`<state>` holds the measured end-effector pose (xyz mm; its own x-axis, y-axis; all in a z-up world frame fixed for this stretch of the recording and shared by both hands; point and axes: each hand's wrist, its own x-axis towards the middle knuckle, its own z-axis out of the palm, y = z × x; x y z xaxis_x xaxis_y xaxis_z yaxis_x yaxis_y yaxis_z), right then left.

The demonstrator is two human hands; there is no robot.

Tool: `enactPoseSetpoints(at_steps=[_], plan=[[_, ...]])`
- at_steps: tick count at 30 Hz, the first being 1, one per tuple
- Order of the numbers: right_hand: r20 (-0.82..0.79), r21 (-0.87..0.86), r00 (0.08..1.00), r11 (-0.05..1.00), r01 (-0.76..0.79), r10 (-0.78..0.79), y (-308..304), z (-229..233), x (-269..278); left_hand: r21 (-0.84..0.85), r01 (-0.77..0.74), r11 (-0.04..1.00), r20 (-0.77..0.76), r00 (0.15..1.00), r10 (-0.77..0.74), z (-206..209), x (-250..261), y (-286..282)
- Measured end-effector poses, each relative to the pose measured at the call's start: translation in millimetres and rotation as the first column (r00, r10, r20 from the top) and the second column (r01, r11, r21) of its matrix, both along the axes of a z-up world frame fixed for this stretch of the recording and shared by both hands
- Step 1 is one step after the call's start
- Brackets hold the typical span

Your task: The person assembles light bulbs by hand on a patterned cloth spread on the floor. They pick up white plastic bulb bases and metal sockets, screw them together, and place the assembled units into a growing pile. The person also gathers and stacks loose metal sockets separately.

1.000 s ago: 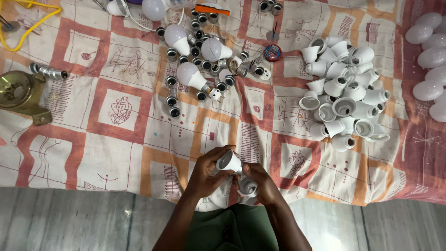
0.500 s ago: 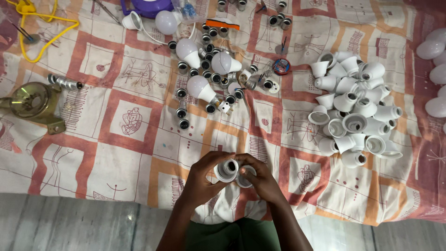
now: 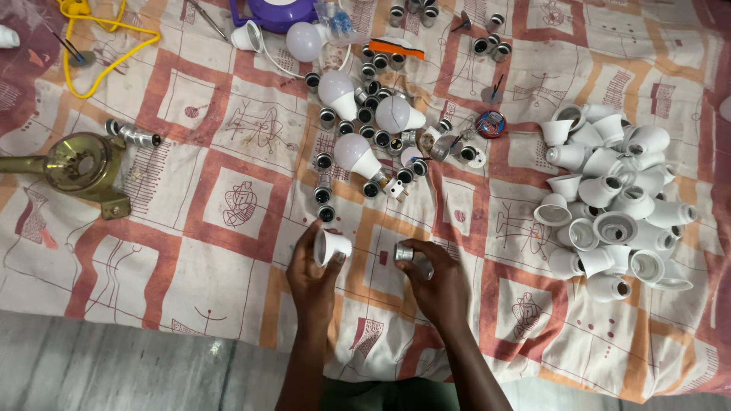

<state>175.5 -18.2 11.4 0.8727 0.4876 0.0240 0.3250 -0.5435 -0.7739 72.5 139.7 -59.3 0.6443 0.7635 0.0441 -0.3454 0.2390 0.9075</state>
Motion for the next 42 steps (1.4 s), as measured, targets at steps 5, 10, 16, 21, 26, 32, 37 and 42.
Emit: enactPoseSetpoints(at_steps=[5, 10, 16, 21, 26, 32, 37, 42], plan=[[0.209, -0.156, 0.975, 0.987, -0.040, 0.072, 29.1, 11.2, 15.8, 0.122, -0.029, 0.992, -0.094, 0.995, 0.041, -0.6, 2.3, 8.9], [-0.191, 0.200, 0.981, 0.980, 0.015, 0.024, 25.3, -13.2, 27.2, 0.173, 0.007, 0.985, -0.162, 0.987, 0.021, 11.3, -1.4, 0.0], [-0.696, 0.711, 0.431, 0.467, 0.526, 0.574, -46.8, -35.3, 30.2, 0.131, 0.083, 0.988, -0.112, 0.991, -0.069, 25.1, 4.1, -28.8], [-0.636, 0.672, 0.740, 0.629, 0.391, 0.219, -108.3, -56.4, 23.3, 0.067, 0.266, 0.962, -0.212, 0.946, -0.247, 24.3, 23.4, -78.0], [-0.264, 0.681, 0.917, 0.615, 0.396, -0.298, -194.1, -53.4, 31.0, 0.200, 0.433, 0.879, -0.283, 0.884, -0.371, 21.2, 67.7, -139.0], [0.028, 0.547, 0.628, 0.538, 0.641, -0.778, -266.9, -28.4, 69.6, 0.458, 0.468, 0.756, -0.244, 0.884, -0.399, 47.6, 130.2, -190.1], [0.274, 0.547, 0.576, 0.617, 0.565, -0.770, -301.4, -48.3, 106.4, 0.615, 0.403, 0.678, -0.285, 0.915, -0.285, 44.9, 155.6, -197.4], [0.138, 0.414, 0.631, 0.623, 0.663, -0.764, -305.8, -63.5, 106.0, 0.716, 0.411, 0.564, -0.333, 0.912, -0.241, 19.6, 172.6, -199.9]])
